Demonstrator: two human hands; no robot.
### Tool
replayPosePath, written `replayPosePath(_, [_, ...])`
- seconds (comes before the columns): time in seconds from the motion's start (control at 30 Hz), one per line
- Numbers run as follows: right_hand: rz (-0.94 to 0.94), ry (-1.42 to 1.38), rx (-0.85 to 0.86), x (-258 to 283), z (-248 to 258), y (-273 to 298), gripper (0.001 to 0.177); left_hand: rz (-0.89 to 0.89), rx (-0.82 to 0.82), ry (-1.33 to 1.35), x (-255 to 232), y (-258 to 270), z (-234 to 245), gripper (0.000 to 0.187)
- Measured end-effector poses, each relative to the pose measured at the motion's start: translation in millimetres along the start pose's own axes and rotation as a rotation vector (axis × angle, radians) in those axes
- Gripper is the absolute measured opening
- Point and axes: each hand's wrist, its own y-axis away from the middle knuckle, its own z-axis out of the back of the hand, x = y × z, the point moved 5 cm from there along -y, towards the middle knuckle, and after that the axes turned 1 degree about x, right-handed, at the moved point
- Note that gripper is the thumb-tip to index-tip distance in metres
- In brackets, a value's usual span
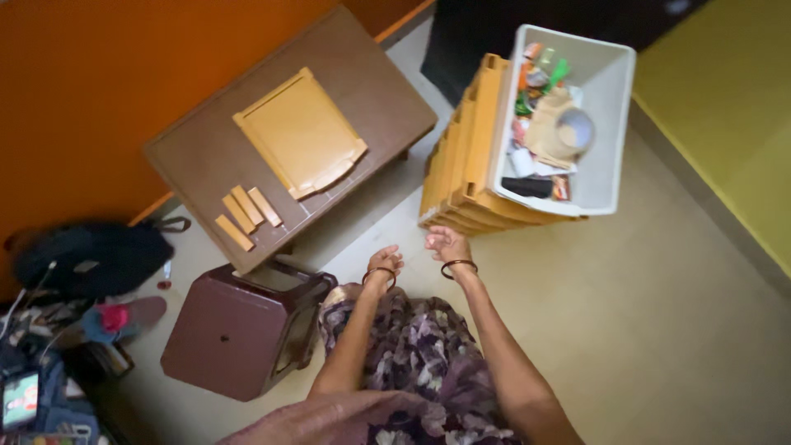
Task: The person disassembles a stack of yellow plastic storage crates by removing lids, side panels, and frames. They place the disassembled parts on a nearby brown table and leave the white inner bins on the floor.
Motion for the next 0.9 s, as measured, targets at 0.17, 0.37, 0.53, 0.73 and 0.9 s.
replayPosePath(0.17, [0.021, -0.058, -0.092, 2.7, 78.3, 17.8, 0.041, -0.059, 0.077, -0.058, -17.5, -7.3, -60.8, 0.038])
replayPosePath(0.37, [0.041, -0.228, -0.189, 8.0, 147.6, 37.4, 0.043, -0.131, 0.141, -0.057, -43.6, -14.6, -122.3, 0.035])
replayPosePath(0.53, [0.077, -0.288, -0.261, 18.9, 183.0, 48.4, 0.037, -0.224, 0.235, 0.009, -69.6, -8.4, -168.9, 0.032])
replayPosePath(0.73, [0.223, -0.428, -0.320, 46.5, 222.6, 38.9, 0.033, -0.324, 0.204, 0.168, -107.8, -1.9, -206.0, 0.029])
replayPosePath(0.9, [0.284, -0.531, -0.382, 63.6, 253.7, 35.5, 0.035, -0.403, 0.174, 0.171, -129.1, -0.8, -220.2, 0.033])
